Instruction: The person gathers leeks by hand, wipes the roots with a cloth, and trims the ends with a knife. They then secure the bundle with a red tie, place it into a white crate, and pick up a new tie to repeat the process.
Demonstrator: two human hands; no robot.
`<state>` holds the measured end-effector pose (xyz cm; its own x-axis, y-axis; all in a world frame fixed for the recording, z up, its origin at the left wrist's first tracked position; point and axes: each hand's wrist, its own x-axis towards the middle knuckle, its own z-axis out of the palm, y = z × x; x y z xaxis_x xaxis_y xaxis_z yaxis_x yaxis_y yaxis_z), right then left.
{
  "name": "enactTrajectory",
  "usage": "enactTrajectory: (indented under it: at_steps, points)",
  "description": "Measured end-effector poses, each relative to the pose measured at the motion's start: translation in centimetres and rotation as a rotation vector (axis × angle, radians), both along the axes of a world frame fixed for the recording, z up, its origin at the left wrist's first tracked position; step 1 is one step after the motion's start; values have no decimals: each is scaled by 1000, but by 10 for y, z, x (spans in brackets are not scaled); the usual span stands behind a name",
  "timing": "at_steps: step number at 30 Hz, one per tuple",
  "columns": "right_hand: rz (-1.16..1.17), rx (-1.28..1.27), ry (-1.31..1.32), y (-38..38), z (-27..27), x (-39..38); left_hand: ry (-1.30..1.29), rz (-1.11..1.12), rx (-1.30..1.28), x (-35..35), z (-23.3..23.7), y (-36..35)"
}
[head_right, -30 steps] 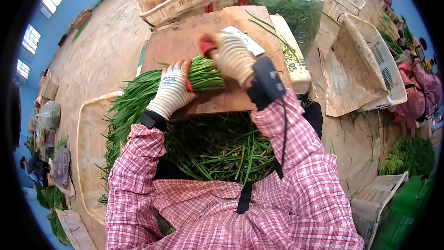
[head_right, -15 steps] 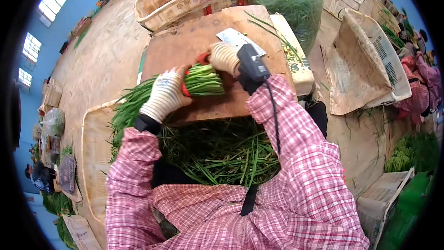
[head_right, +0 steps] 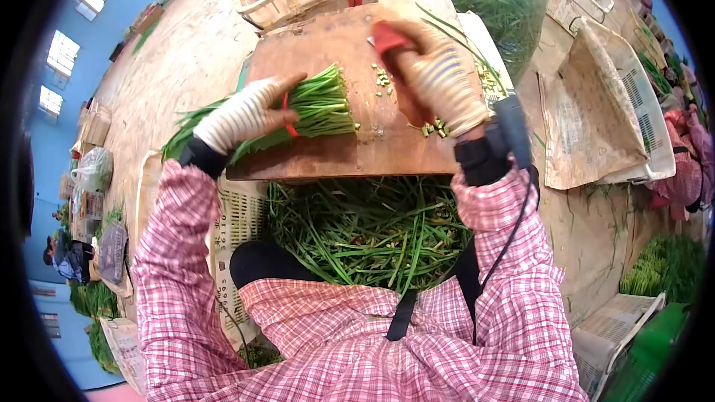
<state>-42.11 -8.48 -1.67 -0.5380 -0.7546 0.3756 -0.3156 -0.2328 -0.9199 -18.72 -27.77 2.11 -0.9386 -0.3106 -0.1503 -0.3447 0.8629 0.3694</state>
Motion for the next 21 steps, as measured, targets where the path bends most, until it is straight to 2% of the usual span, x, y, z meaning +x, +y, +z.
enactTrajectory:
  at_steps: [1,3,4,5,7,8,9,11,15,16,18,21]
  points:
    - [-21,28,362,-1,12,21,43,-21,-162,3,-4,15]
    - [198,-83,629,-33,-6,49,106,-58,-396,5,-30,18]
    - [187,125,678,-44,-27,46,-21,29,-396,1,-35,18]
    - [170,336,718,-45,-32,49,-14,23,-394,0,-38,19]
    - [108,404,632,-30,-23,27,20,28,-395,-4,-41,17]
    - [-39,411,669,-34,-28,15,23,63,-370,-5,-39,19]
    - [-163,421,574,-20,-34,-1,45,65,-364,-4,-40,20]
    - [-204,352,221,-7,-17,0,96,74,-362,-2,-41,19]
    - [-69,498,923,2,-57,-11,217,95,-431,10,-50,28]
    - [-135,458,972,8,-43,1,249,101,-450,14,-53,33]
    - [2,468,527,15,-35,15,331,106,-481,22,-63,41]
    - [-21,326,242,14,-20,46,395,99,-503,26,-68,45]
